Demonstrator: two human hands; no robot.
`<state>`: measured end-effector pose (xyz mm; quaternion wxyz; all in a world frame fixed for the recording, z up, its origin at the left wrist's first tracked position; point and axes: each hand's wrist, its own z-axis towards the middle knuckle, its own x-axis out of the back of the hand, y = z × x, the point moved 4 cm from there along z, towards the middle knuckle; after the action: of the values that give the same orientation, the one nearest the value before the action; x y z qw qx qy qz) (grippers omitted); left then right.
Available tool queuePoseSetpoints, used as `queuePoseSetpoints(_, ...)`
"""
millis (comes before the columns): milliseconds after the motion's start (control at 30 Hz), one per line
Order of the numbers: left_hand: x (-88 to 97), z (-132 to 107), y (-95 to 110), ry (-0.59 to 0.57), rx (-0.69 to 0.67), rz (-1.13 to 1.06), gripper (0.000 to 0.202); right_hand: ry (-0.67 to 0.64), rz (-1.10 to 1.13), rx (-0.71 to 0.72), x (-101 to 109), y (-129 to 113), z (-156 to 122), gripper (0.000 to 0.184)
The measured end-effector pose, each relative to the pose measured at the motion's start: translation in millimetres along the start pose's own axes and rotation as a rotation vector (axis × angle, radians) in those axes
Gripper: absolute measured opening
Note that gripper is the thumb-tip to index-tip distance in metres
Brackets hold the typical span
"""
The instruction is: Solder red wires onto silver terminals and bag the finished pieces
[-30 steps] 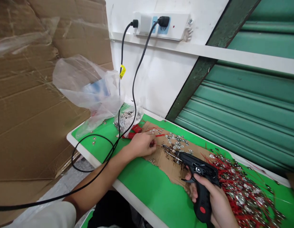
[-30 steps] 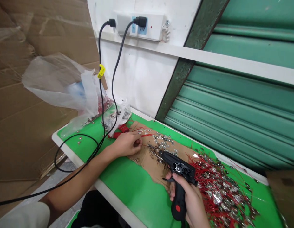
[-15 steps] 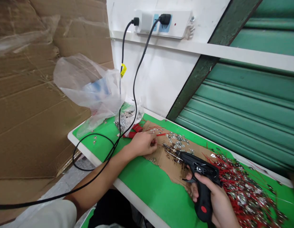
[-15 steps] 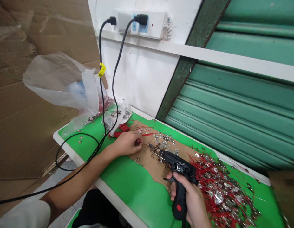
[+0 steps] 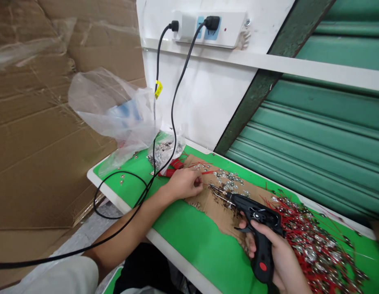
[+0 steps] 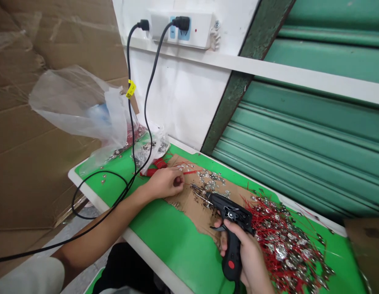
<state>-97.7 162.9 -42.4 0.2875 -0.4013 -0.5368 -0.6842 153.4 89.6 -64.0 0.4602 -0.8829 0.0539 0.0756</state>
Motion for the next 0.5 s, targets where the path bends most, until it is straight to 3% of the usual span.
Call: queuePoseSetpoints(500, -2.5, 1.0, -2.1, 0.026, -0.005, 0.001, 0.01, 0.059, -0.111, 0.001, 0.2, -1.9, -4.4, 0.039)
